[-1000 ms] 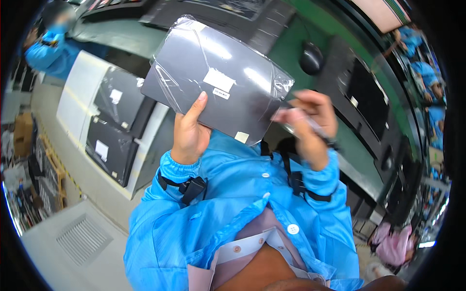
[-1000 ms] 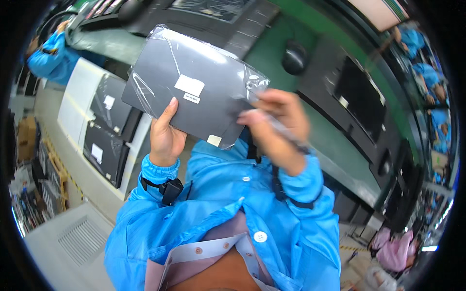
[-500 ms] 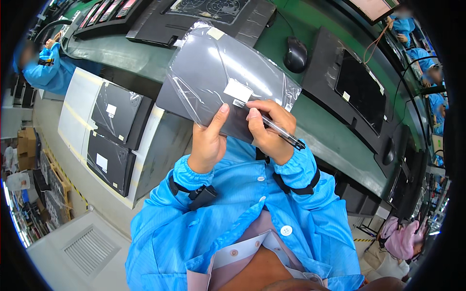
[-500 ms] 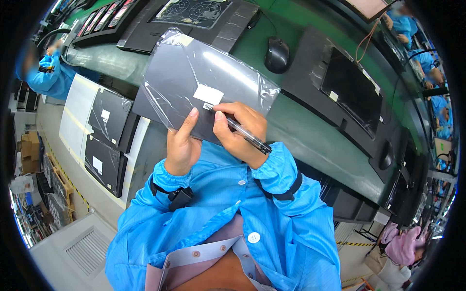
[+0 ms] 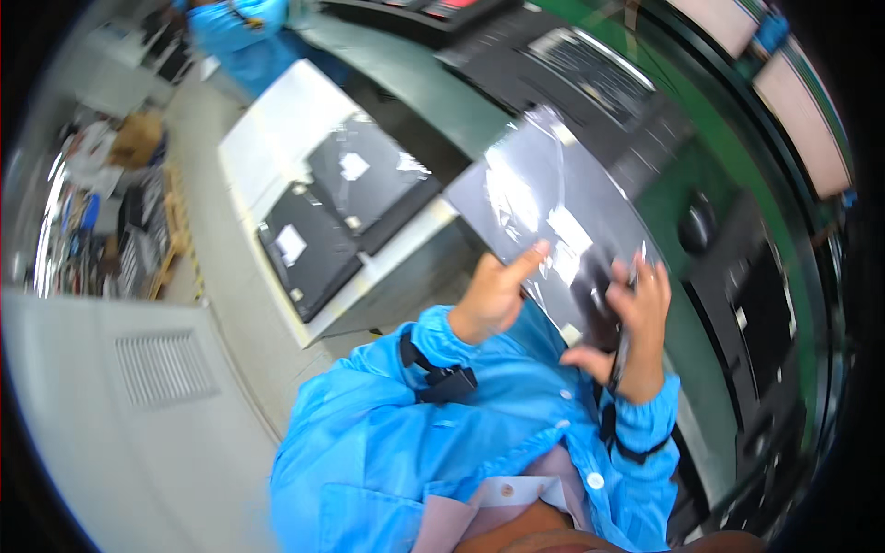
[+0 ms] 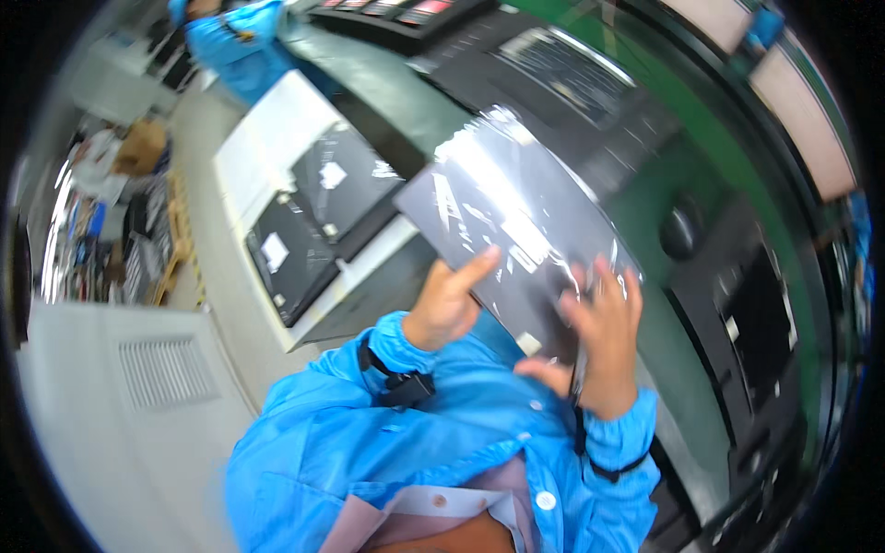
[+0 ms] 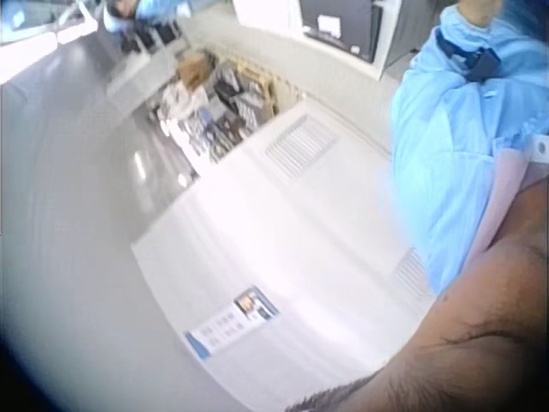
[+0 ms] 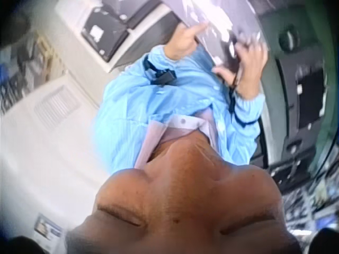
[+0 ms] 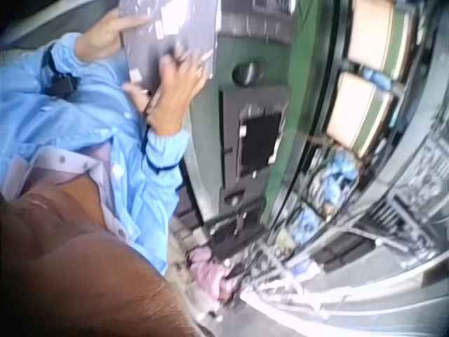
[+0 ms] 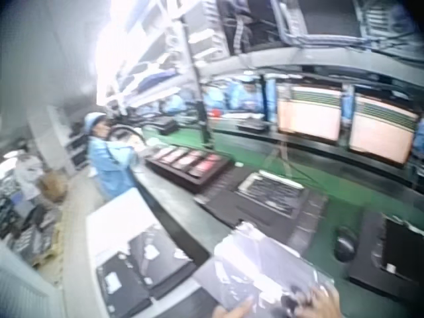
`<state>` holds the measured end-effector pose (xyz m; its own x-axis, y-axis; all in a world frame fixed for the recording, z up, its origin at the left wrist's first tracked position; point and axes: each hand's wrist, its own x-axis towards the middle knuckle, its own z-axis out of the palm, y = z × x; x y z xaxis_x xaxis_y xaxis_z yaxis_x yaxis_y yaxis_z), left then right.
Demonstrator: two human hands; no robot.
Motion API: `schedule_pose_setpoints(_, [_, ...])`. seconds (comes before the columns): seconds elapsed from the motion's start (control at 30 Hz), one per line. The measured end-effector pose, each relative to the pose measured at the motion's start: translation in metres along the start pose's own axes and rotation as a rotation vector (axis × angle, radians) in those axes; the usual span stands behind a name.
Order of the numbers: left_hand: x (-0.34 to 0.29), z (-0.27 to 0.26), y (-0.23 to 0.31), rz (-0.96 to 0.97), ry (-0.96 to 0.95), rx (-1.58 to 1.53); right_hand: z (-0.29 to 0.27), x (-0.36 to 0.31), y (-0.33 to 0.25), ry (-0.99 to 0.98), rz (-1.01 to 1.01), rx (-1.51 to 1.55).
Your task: The recorder is assembling and inspecting electronic tablet devices on a factory line, including cleaning parts and applying stickers.
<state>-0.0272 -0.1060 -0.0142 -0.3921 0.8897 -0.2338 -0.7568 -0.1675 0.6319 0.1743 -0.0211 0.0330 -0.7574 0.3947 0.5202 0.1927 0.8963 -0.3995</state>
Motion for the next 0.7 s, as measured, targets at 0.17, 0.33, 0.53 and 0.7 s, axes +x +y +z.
schedule_pose_setpoints(0.17, [-0.005, -0.021, 0.027, -0.147, -0.063, 0.033, 0.024, -0.009, -0.016, -0.221, -0.258, -0.168])
schedule_pose_setpoints(0.33, [-0.023, -0.039, 0.042, -0.220, -0.103, 0.165, 0.029, -0.003, -0.016, -0.147, -0.422, -0.077])
schedule_pose_setpoints(0.53, [-0.034, -0.131, 0.120, 0.814, 0.024, 1.803, 0.021, -0.008, -0.013, -0.150, -0.507, -0.111])
schedule_pose_setpoints(0.7, [-0.043, -0.219, 0.143, 0.440, 0.354, 2.363, 0.017, 0.002, -0.007, -0.169, -0.447, -0.120])
